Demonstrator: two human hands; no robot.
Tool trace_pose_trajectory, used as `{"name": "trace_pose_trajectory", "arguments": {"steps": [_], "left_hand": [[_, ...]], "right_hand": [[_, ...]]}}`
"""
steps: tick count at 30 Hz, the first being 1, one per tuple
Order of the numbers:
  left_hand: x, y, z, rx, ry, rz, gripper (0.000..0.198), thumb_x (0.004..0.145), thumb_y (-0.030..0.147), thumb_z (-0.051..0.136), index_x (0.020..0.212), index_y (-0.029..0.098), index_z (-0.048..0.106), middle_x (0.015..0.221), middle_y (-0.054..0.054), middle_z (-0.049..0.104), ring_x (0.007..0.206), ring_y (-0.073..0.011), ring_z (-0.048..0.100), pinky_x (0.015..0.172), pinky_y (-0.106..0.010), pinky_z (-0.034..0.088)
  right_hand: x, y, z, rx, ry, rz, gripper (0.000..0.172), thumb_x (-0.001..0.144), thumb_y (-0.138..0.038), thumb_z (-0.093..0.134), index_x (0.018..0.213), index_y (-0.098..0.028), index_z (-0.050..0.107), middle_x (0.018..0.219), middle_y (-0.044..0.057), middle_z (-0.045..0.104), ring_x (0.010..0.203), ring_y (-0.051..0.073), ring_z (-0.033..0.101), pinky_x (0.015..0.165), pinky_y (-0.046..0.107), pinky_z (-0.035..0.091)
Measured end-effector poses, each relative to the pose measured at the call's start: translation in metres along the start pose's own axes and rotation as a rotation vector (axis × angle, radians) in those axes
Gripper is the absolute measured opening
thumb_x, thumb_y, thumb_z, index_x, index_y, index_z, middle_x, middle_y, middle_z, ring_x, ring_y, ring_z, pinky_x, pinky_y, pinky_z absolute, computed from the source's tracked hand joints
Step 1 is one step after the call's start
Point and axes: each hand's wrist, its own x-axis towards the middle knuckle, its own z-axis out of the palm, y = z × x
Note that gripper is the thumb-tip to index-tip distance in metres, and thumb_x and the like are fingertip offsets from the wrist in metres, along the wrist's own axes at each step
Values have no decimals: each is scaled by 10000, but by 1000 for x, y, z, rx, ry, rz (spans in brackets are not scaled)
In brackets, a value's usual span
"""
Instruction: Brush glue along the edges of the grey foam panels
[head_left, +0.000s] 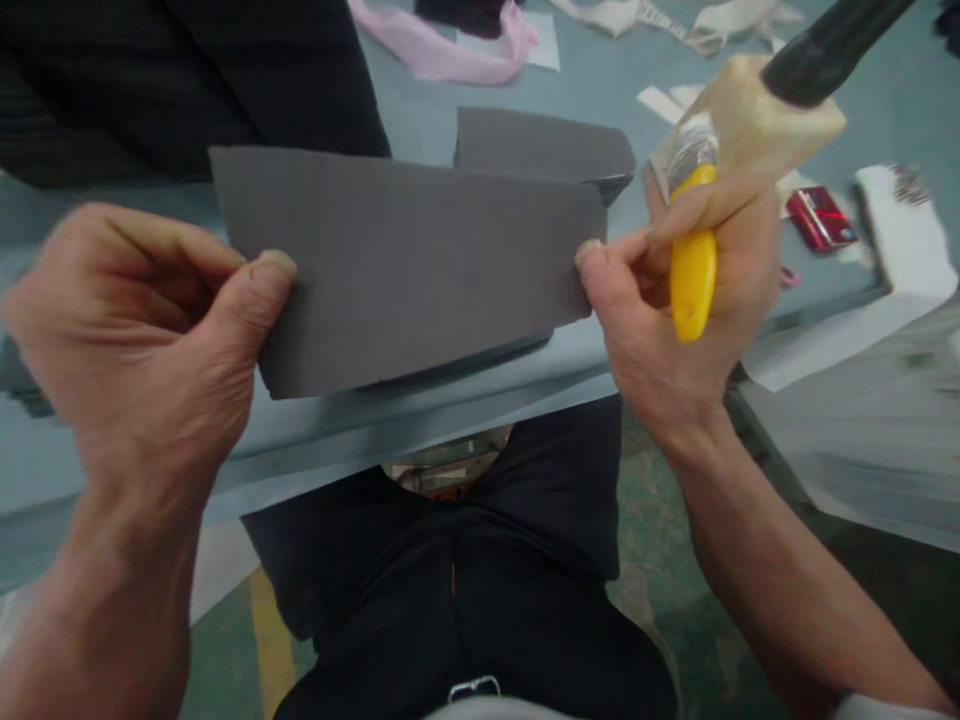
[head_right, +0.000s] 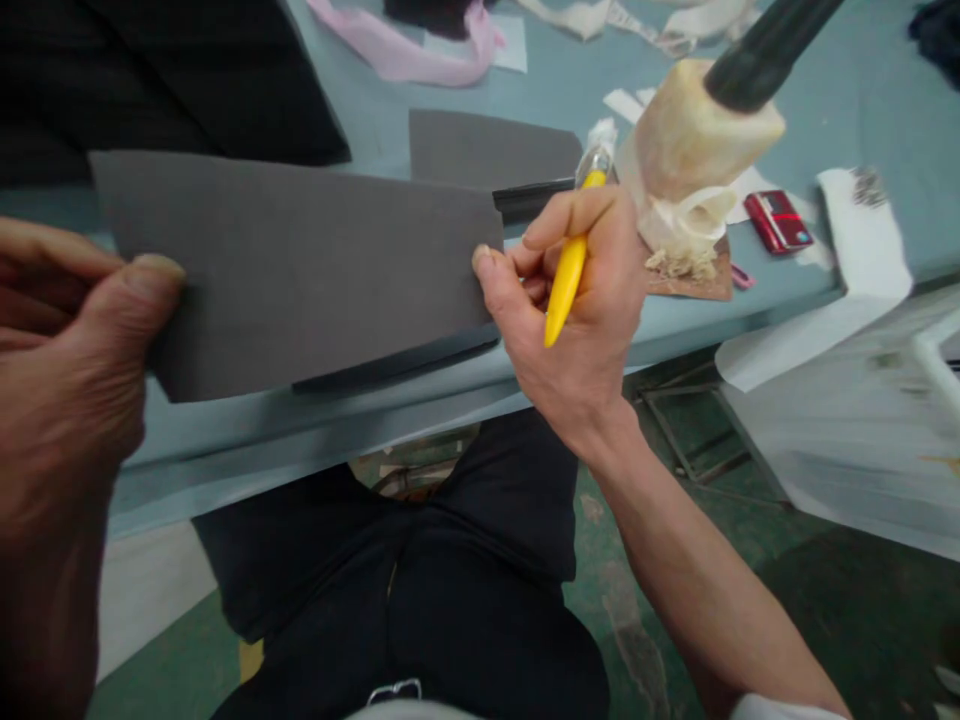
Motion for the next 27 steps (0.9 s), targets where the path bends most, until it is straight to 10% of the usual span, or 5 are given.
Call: {"name": "trace_pose_trajectory", "arguments": {"steps": [9,27], "left_hand": [[4,-18,16,-146,-210,-1,211,796,279,865,975,172,832,884,-6,803,708,-79,656,666,-194,508],[-8,-27,29,22,-321,-100,230,837,371,795,957,181,843,859,16,806,715,-76,678,659,-174,504]], "right_hand": [[-21,51,11,-10,-51,107,252,966,-382,784,989,-284,553,813,-49,540,677,121,620,590,267,553],[-35,67,12,-124,-130,102,256,939,-388,778,933,-280,546,860,-30,551,693,135,574,612,274,522]]}}
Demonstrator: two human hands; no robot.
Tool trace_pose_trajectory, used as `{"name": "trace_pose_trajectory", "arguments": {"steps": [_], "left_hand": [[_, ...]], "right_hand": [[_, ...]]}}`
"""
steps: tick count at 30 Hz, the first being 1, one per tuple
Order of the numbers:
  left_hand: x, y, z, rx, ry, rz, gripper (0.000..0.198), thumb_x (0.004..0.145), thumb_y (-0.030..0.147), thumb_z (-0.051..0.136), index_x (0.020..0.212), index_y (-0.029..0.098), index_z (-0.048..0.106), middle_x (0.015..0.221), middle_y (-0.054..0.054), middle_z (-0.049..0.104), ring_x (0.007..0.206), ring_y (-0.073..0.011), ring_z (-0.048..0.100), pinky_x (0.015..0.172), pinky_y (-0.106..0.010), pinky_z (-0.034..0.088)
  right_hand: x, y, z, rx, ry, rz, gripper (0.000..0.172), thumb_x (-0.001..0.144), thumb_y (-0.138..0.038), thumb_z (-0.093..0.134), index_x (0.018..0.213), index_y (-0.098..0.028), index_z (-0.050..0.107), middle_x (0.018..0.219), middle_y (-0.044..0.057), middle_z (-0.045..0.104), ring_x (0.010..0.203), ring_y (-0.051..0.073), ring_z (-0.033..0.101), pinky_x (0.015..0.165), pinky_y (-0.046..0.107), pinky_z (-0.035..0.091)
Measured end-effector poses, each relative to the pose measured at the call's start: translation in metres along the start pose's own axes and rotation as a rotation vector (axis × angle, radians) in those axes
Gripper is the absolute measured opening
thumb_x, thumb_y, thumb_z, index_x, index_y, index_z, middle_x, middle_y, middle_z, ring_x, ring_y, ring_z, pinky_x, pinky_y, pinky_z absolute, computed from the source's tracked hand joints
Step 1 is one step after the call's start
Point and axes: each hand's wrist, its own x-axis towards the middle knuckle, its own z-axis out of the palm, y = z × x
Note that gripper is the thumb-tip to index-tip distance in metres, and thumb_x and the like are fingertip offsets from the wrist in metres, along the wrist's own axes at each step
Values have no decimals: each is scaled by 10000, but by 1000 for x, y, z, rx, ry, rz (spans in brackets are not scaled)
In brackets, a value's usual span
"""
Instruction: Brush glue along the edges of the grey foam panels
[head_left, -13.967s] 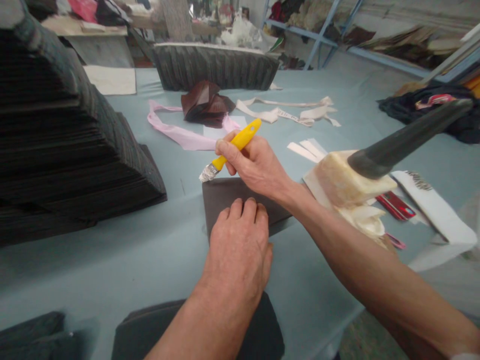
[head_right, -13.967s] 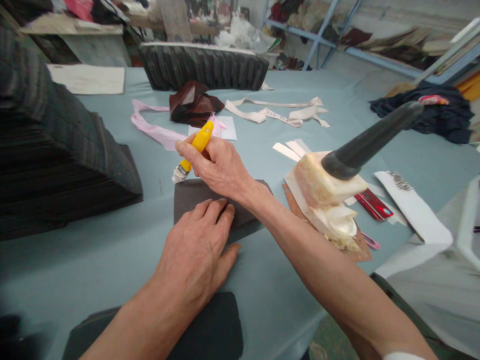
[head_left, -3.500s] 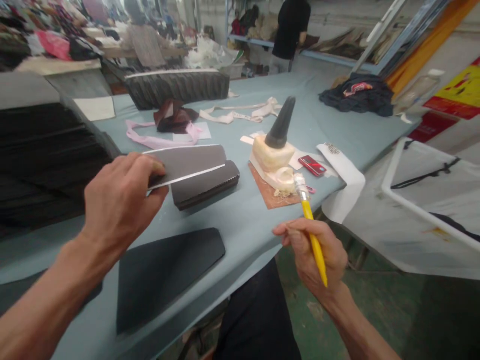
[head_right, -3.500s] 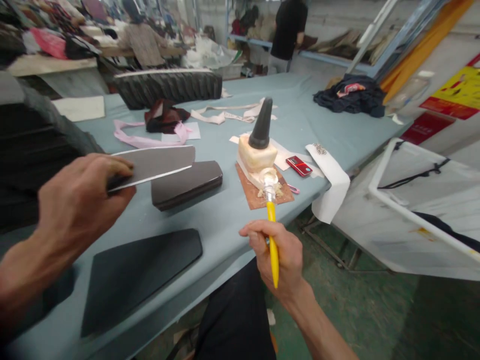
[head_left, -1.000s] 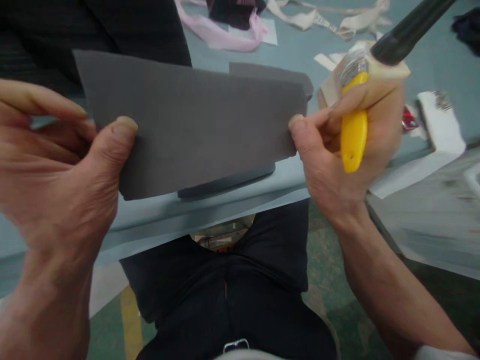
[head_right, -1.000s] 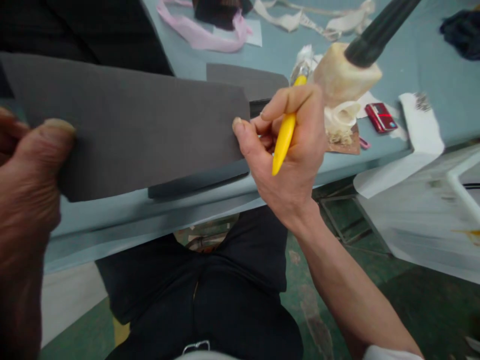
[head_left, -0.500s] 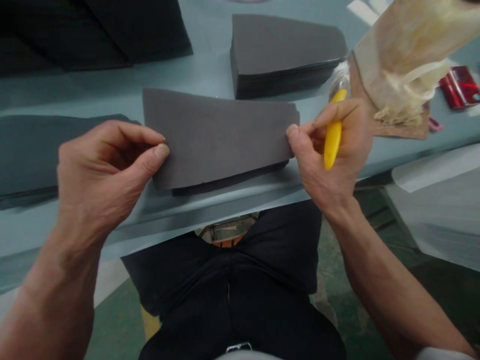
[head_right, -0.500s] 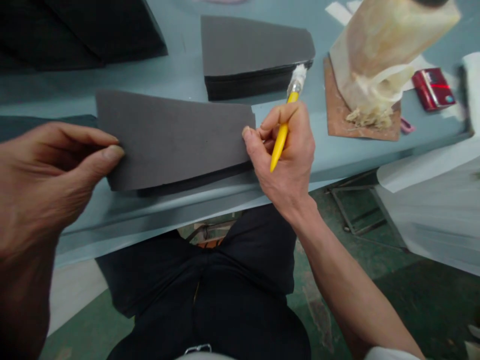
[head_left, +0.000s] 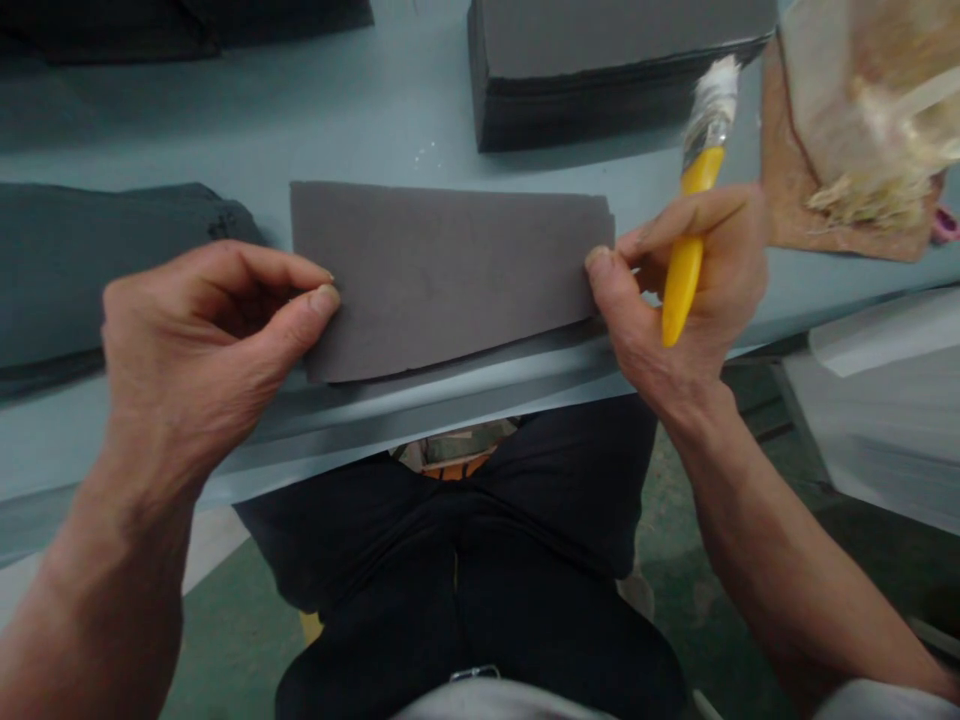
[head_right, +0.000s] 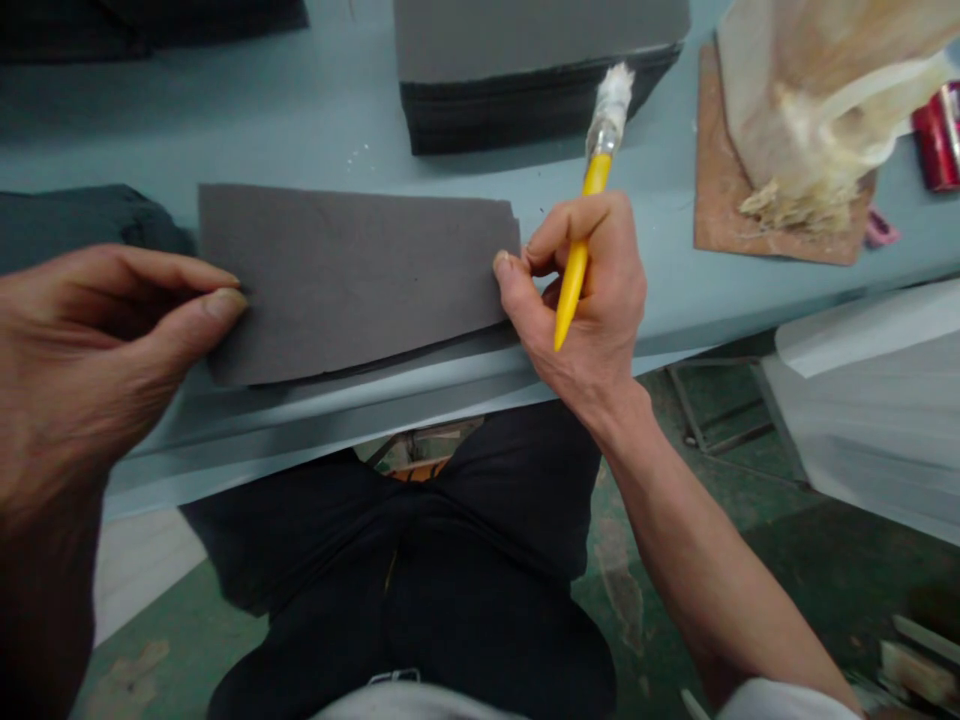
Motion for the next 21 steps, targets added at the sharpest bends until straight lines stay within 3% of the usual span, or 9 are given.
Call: {"name": "trace_pose_trajectory", "arguments": {"steps": [5,21], "left_hand": [[-2,-4,3,25,-31,7,247,838,387,797,964,180,847,855,14,807,716,-78,681,667,-176,505],[-3,-5,7,12,-40,18,269,844,359,777,1001,149,839,832,22,778,691,-49,632,635,-154,454]], "right_hand": [[-1,5,0,-35,-7,36,259,924,-388,798,978,-275,571,870,-24,559,756,147,619,643,272,555],[2,2,-2,-25,-13,-4,247,897,-296,785,916,-276,539,834,-27,550,692,134,577,604,266,568]]}}
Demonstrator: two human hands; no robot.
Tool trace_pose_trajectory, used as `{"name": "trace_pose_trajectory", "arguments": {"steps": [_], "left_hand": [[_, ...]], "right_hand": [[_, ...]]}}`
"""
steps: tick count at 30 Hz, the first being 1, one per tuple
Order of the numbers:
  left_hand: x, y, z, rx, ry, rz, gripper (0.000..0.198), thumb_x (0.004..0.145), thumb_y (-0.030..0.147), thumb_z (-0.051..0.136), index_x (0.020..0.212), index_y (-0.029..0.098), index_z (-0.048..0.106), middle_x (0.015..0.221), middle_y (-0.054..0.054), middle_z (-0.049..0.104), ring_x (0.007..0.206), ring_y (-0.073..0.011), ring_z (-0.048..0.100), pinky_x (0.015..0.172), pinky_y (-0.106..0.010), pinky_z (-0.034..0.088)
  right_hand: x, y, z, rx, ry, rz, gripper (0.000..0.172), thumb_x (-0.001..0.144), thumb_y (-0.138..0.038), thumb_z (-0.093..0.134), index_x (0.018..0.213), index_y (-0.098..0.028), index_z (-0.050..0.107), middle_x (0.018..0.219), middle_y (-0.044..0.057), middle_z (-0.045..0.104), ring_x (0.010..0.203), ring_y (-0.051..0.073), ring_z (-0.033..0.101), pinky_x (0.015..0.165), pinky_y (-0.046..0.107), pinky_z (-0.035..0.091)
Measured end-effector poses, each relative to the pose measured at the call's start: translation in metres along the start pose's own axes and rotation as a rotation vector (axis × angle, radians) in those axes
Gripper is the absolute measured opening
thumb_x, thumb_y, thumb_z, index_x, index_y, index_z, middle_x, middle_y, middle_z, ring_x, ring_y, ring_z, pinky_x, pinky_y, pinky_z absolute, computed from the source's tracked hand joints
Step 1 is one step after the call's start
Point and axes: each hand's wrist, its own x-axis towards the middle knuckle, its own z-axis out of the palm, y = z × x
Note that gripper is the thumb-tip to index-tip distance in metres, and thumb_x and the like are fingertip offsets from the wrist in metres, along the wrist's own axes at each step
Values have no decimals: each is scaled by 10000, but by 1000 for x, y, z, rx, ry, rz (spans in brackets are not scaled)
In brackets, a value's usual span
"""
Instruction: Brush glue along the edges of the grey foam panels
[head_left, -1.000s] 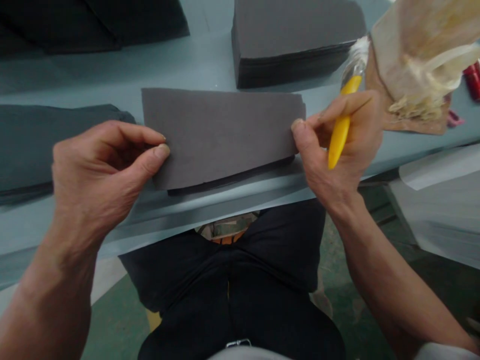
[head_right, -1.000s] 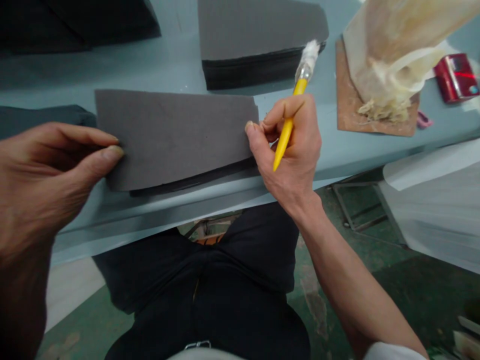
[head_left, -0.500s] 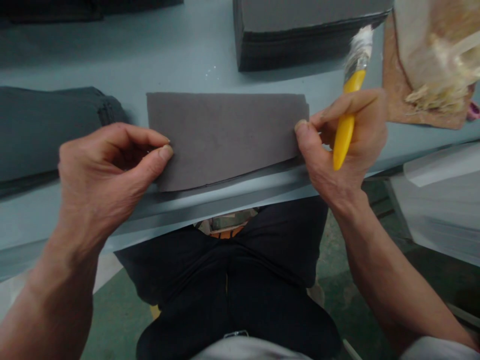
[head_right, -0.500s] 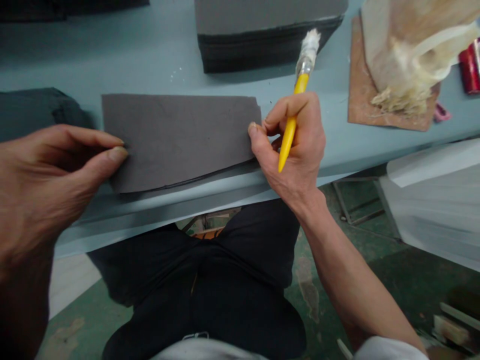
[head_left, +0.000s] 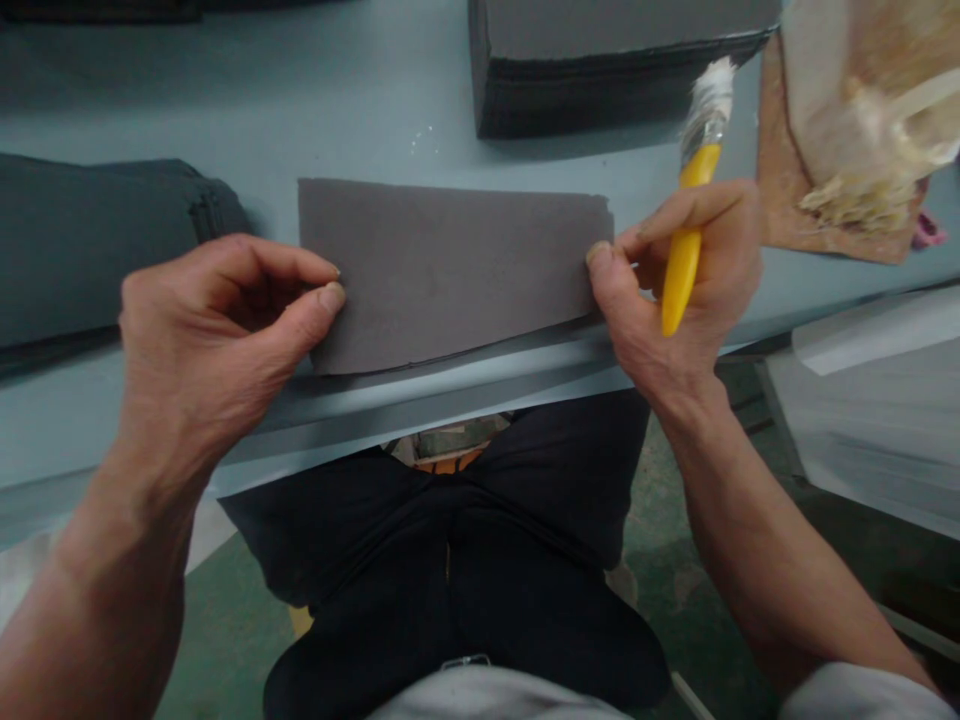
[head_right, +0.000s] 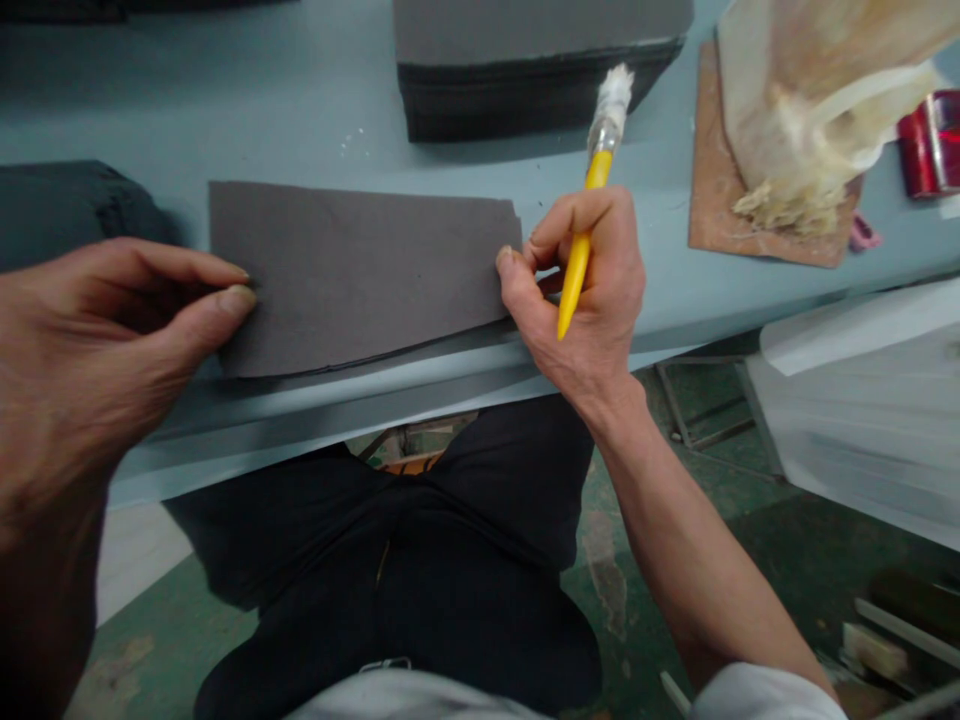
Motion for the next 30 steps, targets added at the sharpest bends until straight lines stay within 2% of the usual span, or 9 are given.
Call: {"name": "trace_pose_trajectory", "arguments": {"steps": [6,16,25,30], "left_hand": [[-2,-4,0,-19,8,27,255,849,360,777,983,150,833,852,22,796,708,-64,655,659,-177,488],[-3,-9,-1,-19,5,48,280,835,396,792,1005,178,837,829,35,779,678,-58,626,631,-178,456],[-5,-6,-1,-6,1,44,243,857,341,802,1014,158,831,811,23,769,653,-58,593,612,-179,456],[-6,-8,-2,10,-1,64,248,867,356,797,1030,173,833,813,24,762,658,-60,591,602,-180,436]], "right_hand": [[-2,5,0,52,-28,31,241,919,-356,783,984,-293,560,829,-45,543,690,132,614,627,276,606],[-3,3,-1,46,-42,35,269,932,-412,769,969,-289,532,850,-27,537,760,159,638,626,284,586],[-2,1,-3,-38,-56,32,255,935,-386,752,952,-296,513,848,-17,554,732,167,622,621,308,585],[-2,-2,-3,-5,-33,-2,261,922,-342,753,927,-289,497,843,-22,536,693,151,585,613,303,574]]}}
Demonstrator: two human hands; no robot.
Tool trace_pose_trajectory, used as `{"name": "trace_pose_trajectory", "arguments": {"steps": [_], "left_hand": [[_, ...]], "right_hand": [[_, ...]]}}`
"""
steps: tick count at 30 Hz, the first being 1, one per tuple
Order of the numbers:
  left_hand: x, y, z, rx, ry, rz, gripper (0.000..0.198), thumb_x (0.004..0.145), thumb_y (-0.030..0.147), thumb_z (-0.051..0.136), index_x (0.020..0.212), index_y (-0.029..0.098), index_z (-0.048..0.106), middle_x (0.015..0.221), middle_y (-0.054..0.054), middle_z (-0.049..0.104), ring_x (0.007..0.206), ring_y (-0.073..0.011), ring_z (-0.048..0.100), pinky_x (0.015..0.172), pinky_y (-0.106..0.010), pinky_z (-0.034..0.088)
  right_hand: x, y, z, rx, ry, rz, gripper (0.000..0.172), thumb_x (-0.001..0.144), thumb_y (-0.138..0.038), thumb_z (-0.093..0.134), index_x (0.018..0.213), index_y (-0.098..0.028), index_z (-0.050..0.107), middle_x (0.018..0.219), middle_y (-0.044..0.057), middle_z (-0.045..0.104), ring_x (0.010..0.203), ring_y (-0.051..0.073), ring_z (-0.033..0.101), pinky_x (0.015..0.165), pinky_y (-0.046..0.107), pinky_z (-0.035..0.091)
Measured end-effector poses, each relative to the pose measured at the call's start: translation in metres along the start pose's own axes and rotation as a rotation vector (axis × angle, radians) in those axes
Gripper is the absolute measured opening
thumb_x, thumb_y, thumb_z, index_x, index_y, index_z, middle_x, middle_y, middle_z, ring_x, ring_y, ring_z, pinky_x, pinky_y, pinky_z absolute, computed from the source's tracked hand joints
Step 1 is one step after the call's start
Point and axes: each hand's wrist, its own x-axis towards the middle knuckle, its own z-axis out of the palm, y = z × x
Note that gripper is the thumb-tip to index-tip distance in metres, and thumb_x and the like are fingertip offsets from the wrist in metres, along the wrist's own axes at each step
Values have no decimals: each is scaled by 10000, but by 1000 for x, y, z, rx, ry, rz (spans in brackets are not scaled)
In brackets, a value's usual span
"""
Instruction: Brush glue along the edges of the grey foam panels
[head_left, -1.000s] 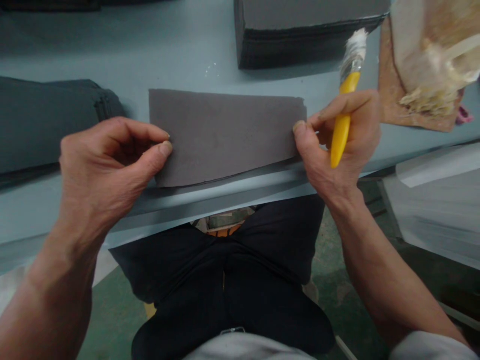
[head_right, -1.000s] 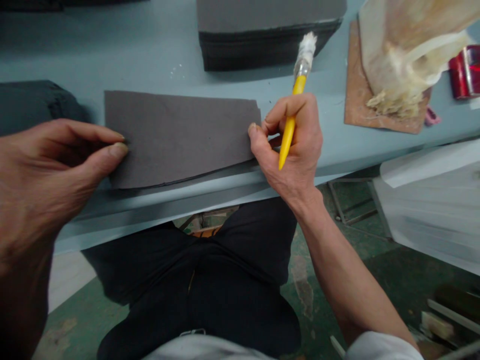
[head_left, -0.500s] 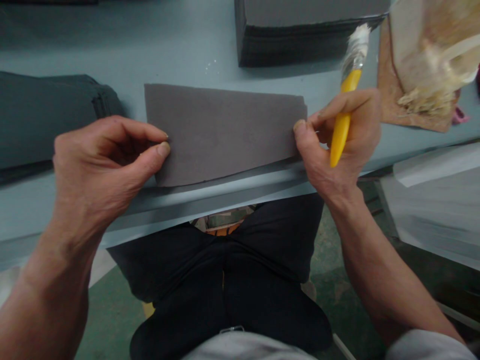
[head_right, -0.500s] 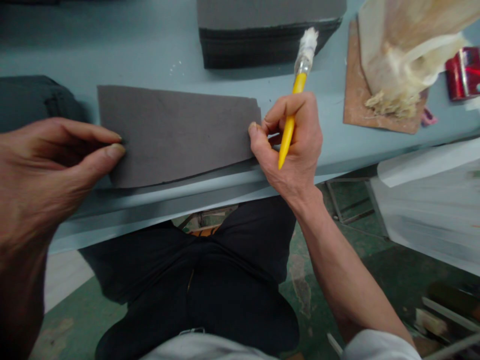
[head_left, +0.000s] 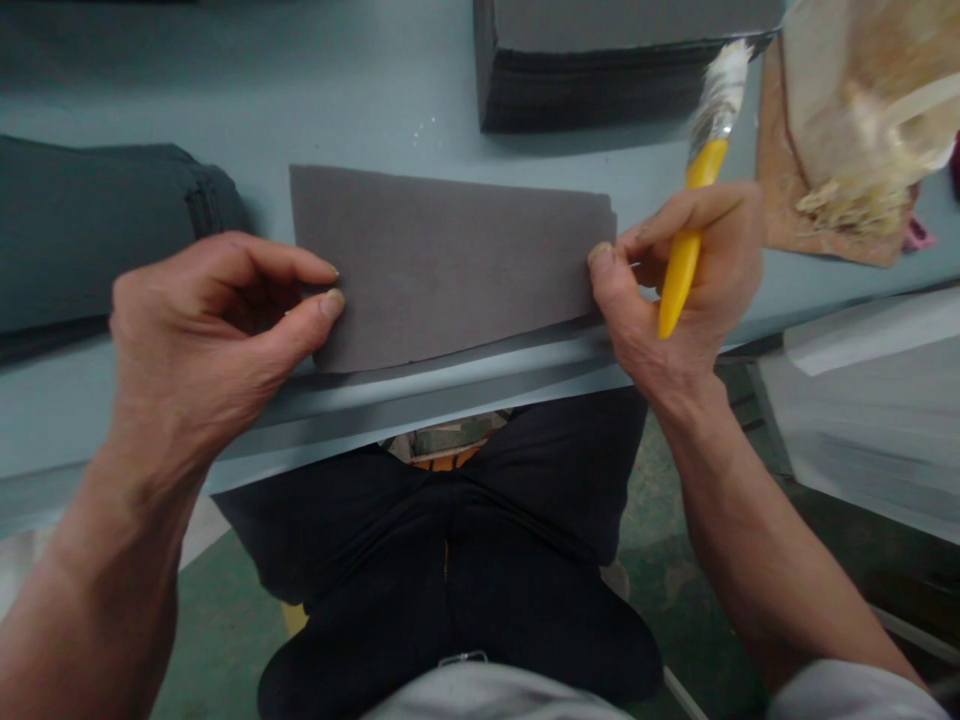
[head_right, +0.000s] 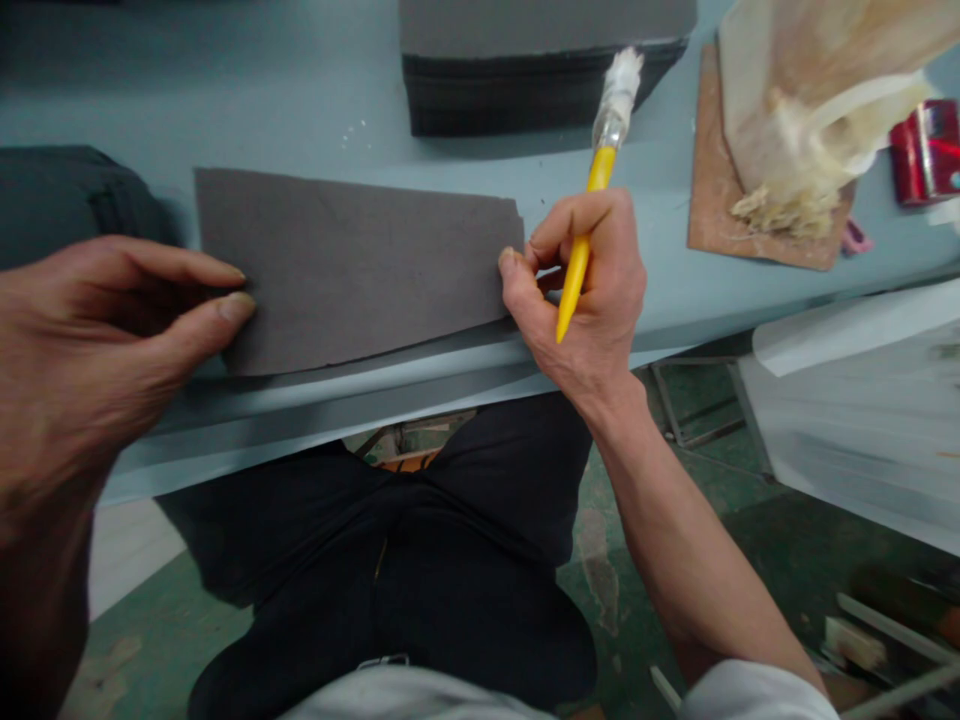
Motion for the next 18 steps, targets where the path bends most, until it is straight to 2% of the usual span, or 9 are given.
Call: {"name": "trace_pose_trajectory", "arguments": {"steps": [6,12,18], "left_hand": [[-1,2,0,13,-13,9,264,869,373,792,1028,166,830,775,34,715,644,-57,553,600,-189,408],[-1,-1,0,36,-13,24,259,868,379,801,1034,183,833,786,42,703,647,-59,539,616,-203,401],[-1,-1,-1,65,-32,54,232,881,353,789,1038,188,830,794,39,696,685,-70,580,669,-218,426]], "right_hand": [[-1,2,1,-64,-5,22,246,932,-389,742,934,-293,515,847,-21,561,733,167,615,637,319,592],[-1,3,2,-56,14,-29,239,913,-381,746,923,-288,525,835,-30,558,688,146,595,630,308,595],[-1,5,1,-21,-14,-3,244,912,-393,752,925,-290,532,859,-25,559,695,153,614,633,323,619]]}}
